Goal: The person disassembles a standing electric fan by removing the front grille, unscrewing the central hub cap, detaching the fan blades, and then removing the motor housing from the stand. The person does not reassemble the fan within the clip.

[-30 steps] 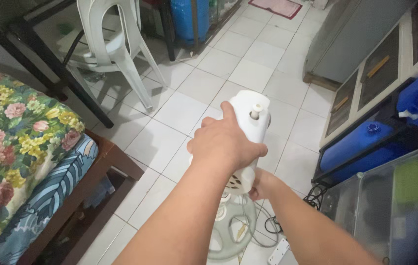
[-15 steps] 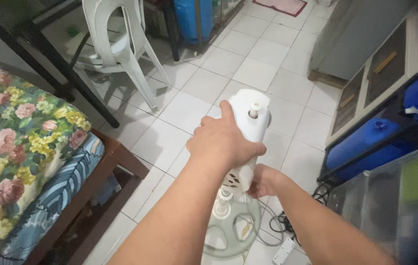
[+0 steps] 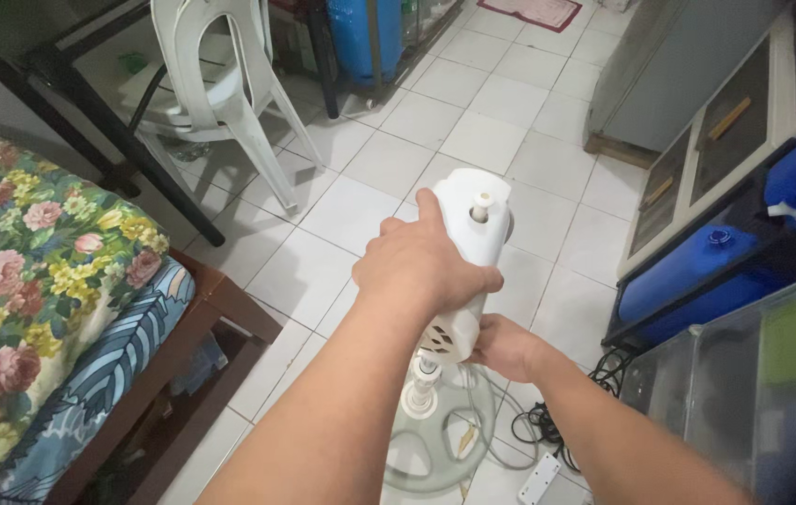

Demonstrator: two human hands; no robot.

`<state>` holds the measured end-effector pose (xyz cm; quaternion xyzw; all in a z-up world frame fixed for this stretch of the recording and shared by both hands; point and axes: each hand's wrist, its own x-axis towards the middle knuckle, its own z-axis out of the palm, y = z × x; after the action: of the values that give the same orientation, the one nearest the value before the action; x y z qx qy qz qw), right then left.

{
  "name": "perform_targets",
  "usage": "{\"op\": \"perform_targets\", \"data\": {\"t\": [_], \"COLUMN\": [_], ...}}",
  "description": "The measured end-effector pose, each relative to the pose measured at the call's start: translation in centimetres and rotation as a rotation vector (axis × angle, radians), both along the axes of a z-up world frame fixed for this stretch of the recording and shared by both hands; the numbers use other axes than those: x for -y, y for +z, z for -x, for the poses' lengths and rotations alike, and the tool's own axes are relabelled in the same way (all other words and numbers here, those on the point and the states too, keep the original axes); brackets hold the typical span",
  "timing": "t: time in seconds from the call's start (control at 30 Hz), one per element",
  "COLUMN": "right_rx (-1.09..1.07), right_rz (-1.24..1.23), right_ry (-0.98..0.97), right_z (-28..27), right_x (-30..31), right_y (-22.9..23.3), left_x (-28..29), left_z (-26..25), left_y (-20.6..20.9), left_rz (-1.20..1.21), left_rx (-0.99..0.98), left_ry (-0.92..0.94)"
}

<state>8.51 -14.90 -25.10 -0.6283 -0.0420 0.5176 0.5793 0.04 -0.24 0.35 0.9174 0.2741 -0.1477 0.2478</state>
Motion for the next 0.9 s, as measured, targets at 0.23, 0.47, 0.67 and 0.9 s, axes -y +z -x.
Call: {"op": "perform_targets", "data": {"t": [0.23,0.47,0.67,0.9], "right_rx": [0.107,0.078,0.006,0.027], "right_rz": [0.416,0.067,-0.001,0.124], "right_ry": [0.047,0.013,0.021,-0.001], "right_z": [0.3,0.1,0.7,0.6], "right_x": [-0.8,-0.3,0.9,0.2], "right_y": [-1.1,-3.1,-1.3,-2.2], "left_x": [-0.1,-0.2,-0.5,-0.4], "left_z": [0.2,0.5,0.9,0.9], "left_y": [-0.3,-0.2,-0.5,-0.5], "left_rz": [-0.017,-0.012,-0.010,-0.012], "left_rx": [0.008,-0.002,0.030,0.023], "left_ry": [-0.015,-0.012,-0.006,-0.003]}}
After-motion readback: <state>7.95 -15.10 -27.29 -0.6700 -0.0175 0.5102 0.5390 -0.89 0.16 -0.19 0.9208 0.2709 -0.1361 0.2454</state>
